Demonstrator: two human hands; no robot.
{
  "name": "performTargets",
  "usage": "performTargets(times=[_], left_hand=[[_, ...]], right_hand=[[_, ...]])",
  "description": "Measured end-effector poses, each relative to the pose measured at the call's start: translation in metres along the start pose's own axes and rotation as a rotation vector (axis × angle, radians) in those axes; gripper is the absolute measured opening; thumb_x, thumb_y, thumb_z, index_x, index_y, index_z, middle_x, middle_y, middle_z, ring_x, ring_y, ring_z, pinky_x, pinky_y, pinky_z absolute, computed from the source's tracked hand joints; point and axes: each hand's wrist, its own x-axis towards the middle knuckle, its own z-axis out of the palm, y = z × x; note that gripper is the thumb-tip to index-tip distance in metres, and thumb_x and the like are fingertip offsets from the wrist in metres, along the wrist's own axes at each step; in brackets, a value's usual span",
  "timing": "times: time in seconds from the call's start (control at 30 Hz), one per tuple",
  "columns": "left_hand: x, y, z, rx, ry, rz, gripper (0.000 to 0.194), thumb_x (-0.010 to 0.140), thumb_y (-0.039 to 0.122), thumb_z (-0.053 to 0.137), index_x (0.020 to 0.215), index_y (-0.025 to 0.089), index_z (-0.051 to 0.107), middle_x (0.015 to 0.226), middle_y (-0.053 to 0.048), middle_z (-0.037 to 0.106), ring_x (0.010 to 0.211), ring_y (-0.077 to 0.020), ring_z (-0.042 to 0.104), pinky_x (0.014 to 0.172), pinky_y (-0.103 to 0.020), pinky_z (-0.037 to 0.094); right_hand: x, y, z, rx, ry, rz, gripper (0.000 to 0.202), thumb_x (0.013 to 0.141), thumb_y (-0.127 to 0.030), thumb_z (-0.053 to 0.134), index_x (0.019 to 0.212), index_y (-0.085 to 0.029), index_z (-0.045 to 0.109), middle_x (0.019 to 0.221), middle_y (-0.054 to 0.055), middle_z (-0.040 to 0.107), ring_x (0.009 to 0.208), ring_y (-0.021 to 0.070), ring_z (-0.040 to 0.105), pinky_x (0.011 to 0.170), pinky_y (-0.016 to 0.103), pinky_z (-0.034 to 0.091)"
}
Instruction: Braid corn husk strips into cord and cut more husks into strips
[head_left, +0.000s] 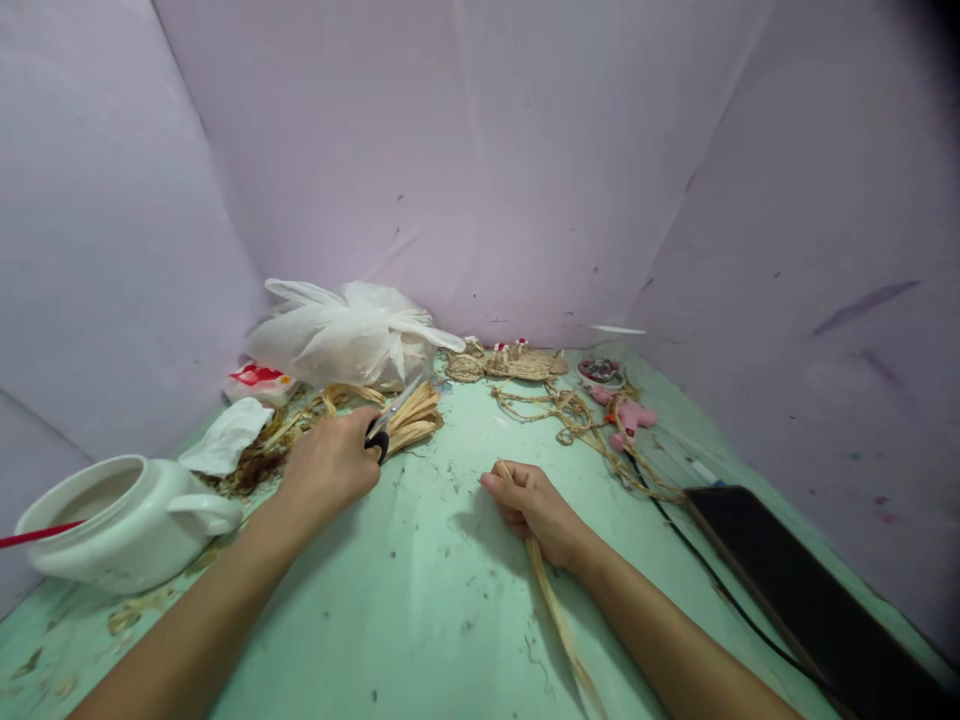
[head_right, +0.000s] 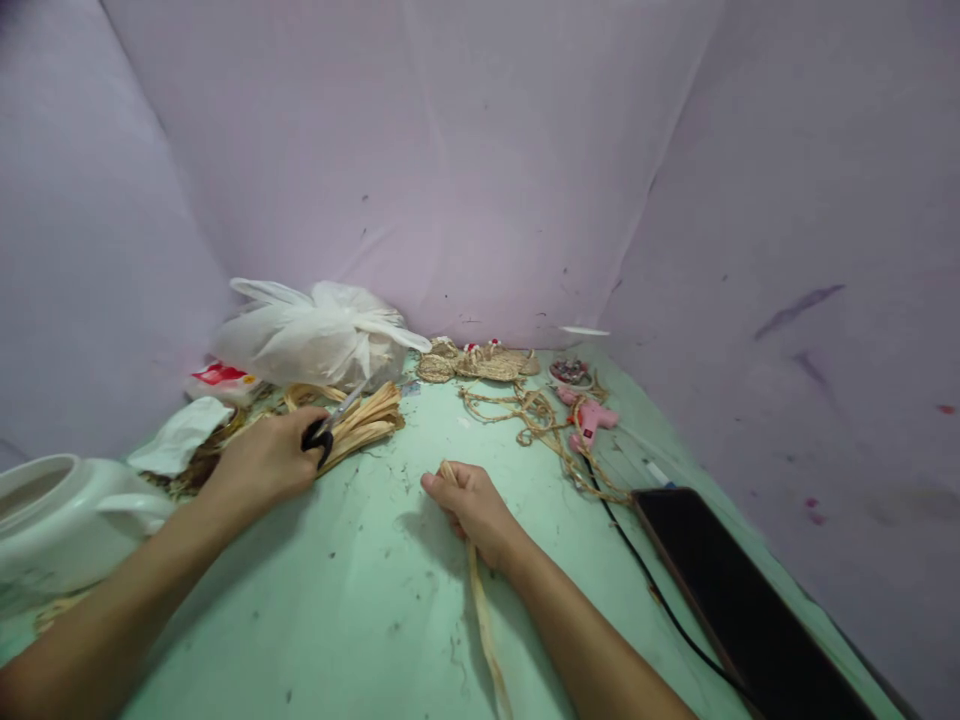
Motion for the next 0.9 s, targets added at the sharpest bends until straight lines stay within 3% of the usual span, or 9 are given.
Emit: performTargets(times=[0.17, 0.3, 0.5, 0.63, 0.77, 0.9], left_hand=[[0.000, 0.002, 0.019, 0.163, -0.094, 0.055, 0.032, 0.070, 0.020, 0.041, 0.099, 0.019, 0.053, 0.079, -0.011, 0.064, 0.072, -0.0257, 0.058, 0.059, -0.030, 0.036], [0.004, -0.003, 0.023, 0.188, -0.031, 0.038, 0.031, 0.072, 0.020, 0.037, 0.099, 0.019, 0.054, 0.077, -0.010, 0.064, 0.072, -0.0259, 0.059, 0.059, -0.029, 0.036], [0.010, -0.013, 0.004, 0.137, 0.131, -0.142, 0.037, 0.074, 0.030, 0.037, 0.107, 0.027, 0.054, 0.082, -0.007, 0.065, 0.075, -0.0267, 0.059, 0.058, -0.030, 0.037], [0.006, -0.011, -0.011, 0.109, 0.086, -0.122, 0.034, 0.070, 0.031, 0.041, 0.099, 0.029, 0.058, 0.086, -0.004, 0.065, 0.076, -0.0256, 0.058, 0.053, -0.028, 0.034], [0.001, -0.007, -0.020, 0.044, 0.022, -0.109, 0.029, 0.067, 0.033, 0.045, 0.091, 0.029, 0.061, 0.083, -0.003, 0.065, 0.072, -0.0230, 0.056, 0.051, -0.027, 0.032], [-0.001, -0.009, -0.026, 0.034, 0.087, -0.151, 0.027, 0.067, 0.032, 0.046, 0.088, 0.027, 0.062, 0.081, -0.003, 0.065, 0.071, -0.0222, 0.056, 0.051, -0.027, 0.031]], right_hand=[[0.002, 0.000, 0.000, 0.012, 0.037, 0.006, 0.042, 0.067, -0.044, 0.060, 0.058, -0.020, 0.027, 0.045, -0.010, 0.020, 0.038, 0.0032, 0.013, 0.035, 0.019, 0.009], [0.001, 0.000, 0.002, 0.003, 0.044, 0.011, 0.043, 0.065, -0.045, 0.061, 0.058, -0.020, 0.027, 0.046, -0.010, 0.020, 0.038, 0.0031, 0.014, 0.035, 0.019, 0.009], [0.002, 0.003, 0.000, -0.037, 0.050, -0.008, 0.041, 0.067, -0.047, 0.058, 0.058, -0.020, 0.029, 0.045, -0.010, 0.022, 0.037, 0.0037, 0.017, 0.034, 0.018, 0.012], [0.002, 0.005, -0.002, -0.086, 0.067, -0.014, 0.040, 0.068, -0.047, 0.056, 0.058, -0.020, 0.028, 0.046, -0.009, 0.021, 0.038, 0.0042, 0.017, 0.036, 0.019, 0.013], [0.000, 0.005, 0.011, -0.401, 0.140, -0.069, 0.034, 0.068, -0.041, 0.055, 0.056, -0.019, 0.033, 0.047, -0.007, 0.028, 0.042, 0.0052, 0.025, 0.041, 0.019, 0.020], [0.003, 0.000, 0.039, -0.694, 0.087, -0.119, 0.024, 0.065, -0.035, 0.058, 0.058, -0.018, 0.042, 0.052, -0.004, 0.042, 0.048, 0.0075, 0.036, 0.045, 0.020, 0.025]])
